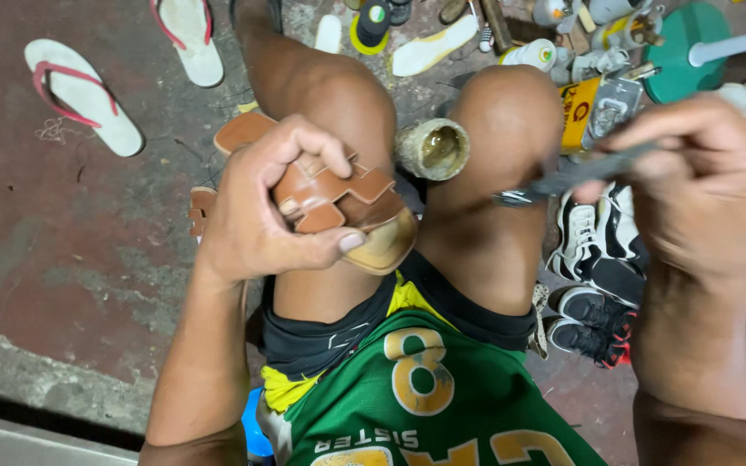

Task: The person applies adhesive from a small container to the inner edges of a leather sandal strap and the matching sole area using a thin applicator tool, then presses the pieces together by hand.

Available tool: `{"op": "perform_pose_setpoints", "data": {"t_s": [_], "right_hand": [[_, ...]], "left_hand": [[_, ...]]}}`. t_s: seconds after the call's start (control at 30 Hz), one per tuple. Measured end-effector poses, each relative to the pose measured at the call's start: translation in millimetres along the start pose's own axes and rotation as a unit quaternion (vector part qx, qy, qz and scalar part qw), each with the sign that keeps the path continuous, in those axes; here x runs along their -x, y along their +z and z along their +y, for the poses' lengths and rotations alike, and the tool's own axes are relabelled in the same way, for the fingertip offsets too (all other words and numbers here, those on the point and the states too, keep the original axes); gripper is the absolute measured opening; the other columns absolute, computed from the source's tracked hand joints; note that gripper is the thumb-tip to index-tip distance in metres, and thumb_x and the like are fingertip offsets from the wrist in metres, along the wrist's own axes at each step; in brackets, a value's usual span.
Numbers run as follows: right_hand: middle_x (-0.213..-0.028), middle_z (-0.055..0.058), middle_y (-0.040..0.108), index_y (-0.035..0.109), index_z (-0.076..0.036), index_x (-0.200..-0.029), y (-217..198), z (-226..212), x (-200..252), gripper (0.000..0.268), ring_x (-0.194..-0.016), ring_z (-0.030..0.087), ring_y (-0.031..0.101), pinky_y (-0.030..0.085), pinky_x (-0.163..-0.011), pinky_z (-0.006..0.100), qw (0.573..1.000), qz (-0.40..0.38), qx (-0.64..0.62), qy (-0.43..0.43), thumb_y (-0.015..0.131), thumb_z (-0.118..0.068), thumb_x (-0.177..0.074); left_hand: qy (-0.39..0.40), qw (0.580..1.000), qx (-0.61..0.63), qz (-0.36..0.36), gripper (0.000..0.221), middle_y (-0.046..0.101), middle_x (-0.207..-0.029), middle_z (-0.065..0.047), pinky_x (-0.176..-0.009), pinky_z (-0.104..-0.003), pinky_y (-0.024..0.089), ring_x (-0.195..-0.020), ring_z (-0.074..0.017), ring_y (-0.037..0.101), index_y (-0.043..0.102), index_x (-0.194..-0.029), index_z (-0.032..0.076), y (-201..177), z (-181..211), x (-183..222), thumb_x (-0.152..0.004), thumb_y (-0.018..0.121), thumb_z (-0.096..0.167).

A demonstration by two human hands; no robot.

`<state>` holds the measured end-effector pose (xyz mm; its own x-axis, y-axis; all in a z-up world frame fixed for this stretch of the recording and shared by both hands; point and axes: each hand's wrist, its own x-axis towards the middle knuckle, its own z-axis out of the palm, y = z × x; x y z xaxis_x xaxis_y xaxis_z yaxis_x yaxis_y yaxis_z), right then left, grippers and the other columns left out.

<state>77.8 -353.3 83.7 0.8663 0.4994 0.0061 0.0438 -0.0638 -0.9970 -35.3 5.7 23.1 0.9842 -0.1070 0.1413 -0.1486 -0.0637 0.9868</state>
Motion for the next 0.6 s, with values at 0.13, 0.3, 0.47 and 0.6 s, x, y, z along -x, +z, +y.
{"op": "perform_pose_setpoints", "data": {"t_s": [0.13,0.3,0.47,0.6], "right_hand": [[-0.098,0.01,0.072,0.068,-0.002,-0.111,4,-35,8,0.013,-0.085,0.019,0.075,0.063,-0.075,0.031,0.999,-0.023,0.027,-0.037,0.069,-0.009,-0.1],[-0.101,0.011,0.072,0.071,-0.001,-0.109,30,-78,7,0.018,-0.088,0.021,0.075,0.062,-0.075,0.032,0.963,-0.112,0.232,-0.079,0.071,-0.007,-0.092],[-0.105,0.012,0.072,0.073,0.0,-0.106,72,-93,-4,0.023,-0.091,0.023,0.074,0.062,-0.076,0.032,0.89,-0.182,0.395,-0.14,0.073,-0.004,-0.084],[-0.108,0.012,0.072,0.075,0.001,-0.104,100,-78,-22,0.027,-0.093,0.024,0.074,0.061,-0.076,0.033,0.847,-0.227,0.42,-0.235,0.075,-0.002,-0.077]], "left_hand": [[0.003,1.0,-0.019,0.005,0.049,0.064,-0.103,-0.001,-0.088,-0.023,0.05,-0.094,-0.009,0.062,0.062,-0.111,0.007,4,3,-3,-0.077,0.088,0.032],[0.01,1.0,-0.014,0.011,0.046,0.063,-0.099,0.0,-0.086,-0.023,0.05,-0.093,-0.0087,0.061,0.062,-0.11,0.007,6,1,-5,-0.08,0.088,0.031],[0.019,1.0,-0.011,0.015,0.046,0.062,-0.099,-0.001,-0.086,-0.022,0.05,-0.093,-0.0086,0.06,0.061,-0.108,0.007,7,-1,-5,-0.08,0.089,0.031],[0.021,0.999,-0.027,0.017,0.047,0.062,-0.099,-0.001,-0.084,-0.022,0.048,-0.09,-0.0092,0.059,0.062,-0.109,0.008,7,-2,-5,-0.08,0.09,0.031]]}}
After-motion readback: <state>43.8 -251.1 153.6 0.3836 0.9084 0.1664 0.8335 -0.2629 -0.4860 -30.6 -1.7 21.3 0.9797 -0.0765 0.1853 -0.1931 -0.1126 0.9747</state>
